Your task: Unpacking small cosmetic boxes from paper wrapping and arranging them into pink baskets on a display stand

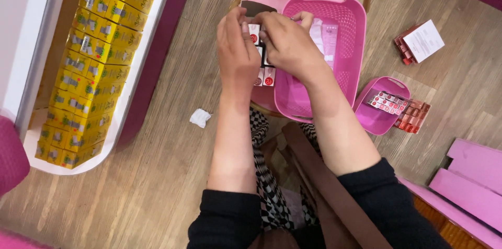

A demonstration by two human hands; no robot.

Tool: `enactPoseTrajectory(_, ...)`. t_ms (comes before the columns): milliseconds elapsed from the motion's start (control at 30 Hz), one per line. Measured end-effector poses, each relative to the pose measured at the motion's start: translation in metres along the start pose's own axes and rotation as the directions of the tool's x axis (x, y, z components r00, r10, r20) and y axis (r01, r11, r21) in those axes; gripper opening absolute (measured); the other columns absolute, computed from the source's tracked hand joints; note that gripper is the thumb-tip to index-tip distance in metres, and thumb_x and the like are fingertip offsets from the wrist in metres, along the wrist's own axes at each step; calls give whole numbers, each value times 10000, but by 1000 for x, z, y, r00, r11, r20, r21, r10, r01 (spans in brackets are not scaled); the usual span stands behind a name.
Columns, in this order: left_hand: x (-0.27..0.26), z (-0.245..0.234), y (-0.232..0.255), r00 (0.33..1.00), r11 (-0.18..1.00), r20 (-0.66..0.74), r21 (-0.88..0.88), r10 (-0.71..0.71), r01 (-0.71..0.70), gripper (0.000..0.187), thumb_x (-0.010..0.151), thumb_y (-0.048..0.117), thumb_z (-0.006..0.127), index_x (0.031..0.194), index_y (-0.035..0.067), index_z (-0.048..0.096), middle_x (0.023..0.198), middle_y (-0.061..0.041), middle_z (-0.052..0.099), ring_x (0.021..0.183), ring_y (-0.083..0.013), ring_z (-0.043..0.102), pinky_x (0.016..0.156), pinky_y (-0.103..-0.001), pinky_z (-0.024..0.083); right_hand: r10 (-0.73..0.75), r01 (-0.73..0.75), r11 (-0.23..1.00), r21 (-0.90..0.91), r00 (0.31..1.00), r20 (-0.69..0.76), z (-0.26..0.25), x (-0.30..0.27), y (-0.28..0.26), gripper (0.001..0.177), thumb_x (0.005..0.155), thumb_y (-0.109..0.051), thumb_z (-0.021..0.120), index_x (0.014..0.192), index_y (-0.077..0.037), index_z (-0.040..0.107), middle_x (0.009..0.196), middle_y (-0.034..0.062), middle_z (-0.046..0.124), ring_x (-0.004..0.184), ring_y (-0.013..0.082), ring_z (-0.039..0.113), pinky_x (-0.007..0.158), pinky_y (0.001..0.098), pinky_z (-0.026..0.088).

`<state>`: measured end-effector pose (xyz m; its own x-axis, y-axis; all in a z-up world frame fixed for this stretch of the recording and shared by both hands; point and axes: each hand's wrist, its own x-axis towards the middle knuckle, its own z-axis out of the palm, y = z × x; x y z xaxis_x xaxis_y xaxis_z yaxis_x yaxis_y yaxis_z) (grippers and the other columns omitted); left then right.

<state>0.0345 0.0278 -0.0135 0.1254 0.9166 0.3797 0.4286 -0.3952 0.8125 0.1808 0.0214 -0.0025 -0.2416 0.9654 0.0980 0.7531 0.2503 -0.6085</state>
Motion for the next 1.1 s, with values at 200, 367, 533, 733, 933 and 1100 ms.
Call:
enactPoseTrajectory(200, -1, 0, -15, 999, 999, 28, 23, 45, -46, 372, 827, -60, 447, 1191, -12, 506, 1111, -184, 614, 1059, -363, 579, 944, -453, 460, 61, -59, 998, -30, 996, 58, 2, 3, -4, 232, 1003, -255, 421, 1106, -93, 552, 1118, 53, 647, 1072, 230, 580, 932, 479, 205)
enactPoseTrajectory(367, 1, -6, -5, 997, 998, -72, -65, 3, -8, 319, 921, -30, 357, 1202, 6, 503, 1143, -159, 577, 1080, -324, 593, 967, -427, 492, 113, -110, 994, -23, 981, 156, 1, 11, -8, 355, 1030, -350, 480, 1288, -107, 484, 1266, 91, 628, 1157, 281, 567, 860, 494, 246)
enactPoseTrajectory(533, -1, -2, -4, 983, 954, -124, -285, -136, 96, 271, 1020, -69, 281, 1224, -32, 456, 1193, -203, 553, 1196, -354, 657, 1134, -421, 555, 118, -106, 992, -71, 973, 200, -2, 21, -16, 436, 1004, -406, 518, 1299, -92, 589, 1262, 152, 670, 1184, 374, 576, 795, 530, 280)
enactPoseTrajectory(733, -4, -2, -9, 965, 912, -189, -398, -182, 94, 219, 1089, 50, 326, 1255, 15, 464, 1176, -209, 623, 1157, -368, 710, 1075, -432, 604, 170, -152, 983, -102, 967, 191, 5, 29, -13, 361, 1035, -485, 536, 950, -136, 514, 900, 68, 681, 1026, 338, 594, 796, 491, 251)
enactPoseTrajectory(933, -3, -6, -19, 974, 968, -164, -223, -157, 118, 214, 1071, 131, 404, 1211, 84, 560, 1192, -94, 659, 1136, -250, 665, 984, -370, 560, 121, -103, 989, -104, 976, 179, 8, 27, -13, 441, 1072, -445, 381, 1153, -108, 654, 1253, 67, 619, 1197, 280, 533, 749, 522, 254)
enactPoseTrajectory(1100, 0, -16, -16, 999, 1000, 49, -28, 3, -1, 262, 1069, 150, 431, 1210, 56, 632, 1239, -142, 674, 1188, -319, 657, 1019, -446, 525, 58, -63, 985, 158, 998, 39, -9, 12, -10, 602, 807, 35, 357, 1314, -131, 636, 1296, 68, 671, 1186, 286, 616, 826, 456, 312)
